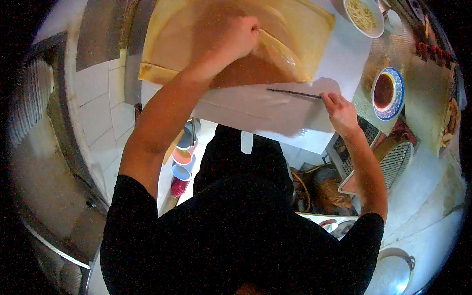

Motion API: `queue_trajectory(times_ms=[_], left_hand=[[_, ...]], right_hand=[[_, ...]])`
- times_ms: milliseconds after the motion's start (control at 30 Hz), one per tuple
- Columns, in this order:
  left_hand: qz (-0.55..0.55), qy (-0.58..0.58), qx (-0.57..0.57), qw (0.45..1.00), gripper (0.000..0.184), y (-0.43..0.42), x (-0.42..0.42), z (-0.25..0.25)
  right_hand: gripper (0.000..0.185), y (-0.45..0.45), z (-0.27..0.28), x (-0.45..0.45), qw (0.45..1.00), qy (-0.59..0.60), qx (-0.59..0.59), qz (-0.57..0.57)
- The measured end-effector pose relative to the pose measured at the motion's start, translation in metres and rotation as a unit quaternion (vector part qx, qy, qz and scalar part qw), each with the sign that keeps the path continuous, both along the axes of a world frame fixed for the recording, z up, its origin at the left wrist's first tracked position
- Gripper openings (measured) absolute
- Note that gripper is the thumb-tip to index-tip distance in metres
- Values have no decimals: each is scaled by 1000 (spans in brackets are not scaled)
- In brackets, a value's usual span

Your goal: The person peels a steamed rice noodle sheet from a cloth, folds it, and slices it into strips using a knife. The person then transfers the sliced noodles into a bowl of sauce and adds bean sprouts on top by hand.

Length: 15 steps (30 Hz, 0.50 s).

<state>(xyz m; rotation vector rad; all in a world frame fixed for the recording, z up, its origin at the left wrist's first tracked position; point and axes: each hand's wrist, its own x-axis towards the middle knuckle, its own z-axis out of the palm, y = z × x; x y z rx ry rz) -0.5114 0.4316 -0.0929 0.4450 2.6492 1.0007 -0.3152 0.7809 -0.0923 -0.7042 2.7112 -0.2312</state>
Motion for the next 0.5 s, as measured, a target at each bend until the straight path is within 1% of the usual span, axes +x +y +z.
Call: queue_trajectory(times_ms=[67, 133, 200, 233, 267, 300, 333, 367, 400, 433, 467, 500], left_hand=[[55, -43, -7, 998, 18, -7, -11, -6], [62, -29, -3, 998, 19, -12, -19, -8], [71, -12, 0, 997, 19, -14, -22, -6], [36, -16, -38, 999, 20, -13, -20, -2], [0, -19, -76, 997, 21, -13, -18, 4], [2, -17, -74, 997, 21, -14, -16, 10], [-26, -55, -76, 995, 23, -15, -14, 16], [-54, -93, -77, 991, 25, -17, -14, 22], [-53, -90, -76, 992, 25, -24, -18, 7], [-46, -42, -12, 998, 26, -36, -21, -23], [-39, 7, 53, 998, 27, -49, -25, -38], [-37, 11, 53, 998, 27, -66, -26, -28]], right_hand=[[46, 1, -2, 8, 1000, 12, -1, -7], [47, 7, -1, 16, 1000, 25, 3, -14], [42, 17, 0, 21, 999, -2, -26, -39], [42, 25, 1, 26, 999, 0, -24, -37], [40, 34, 3, 31, 995, -16, -3, -96], [39, 39, 4, 36, 987, -33, 18, -154], [34, 36, 16, 32, 981, -1, 17, -191], [34, 36, 15, 28, 982, 2, 17, -190], [15, 39, 10, 21, 939, -71, -110, -317], [10, 36, 5, 12, 925, -85, -143, -342], [12, 34, 1, 2, 908, -98, -176, -367], [12, 20, 2, -17, 909, -95, -177, -365]])
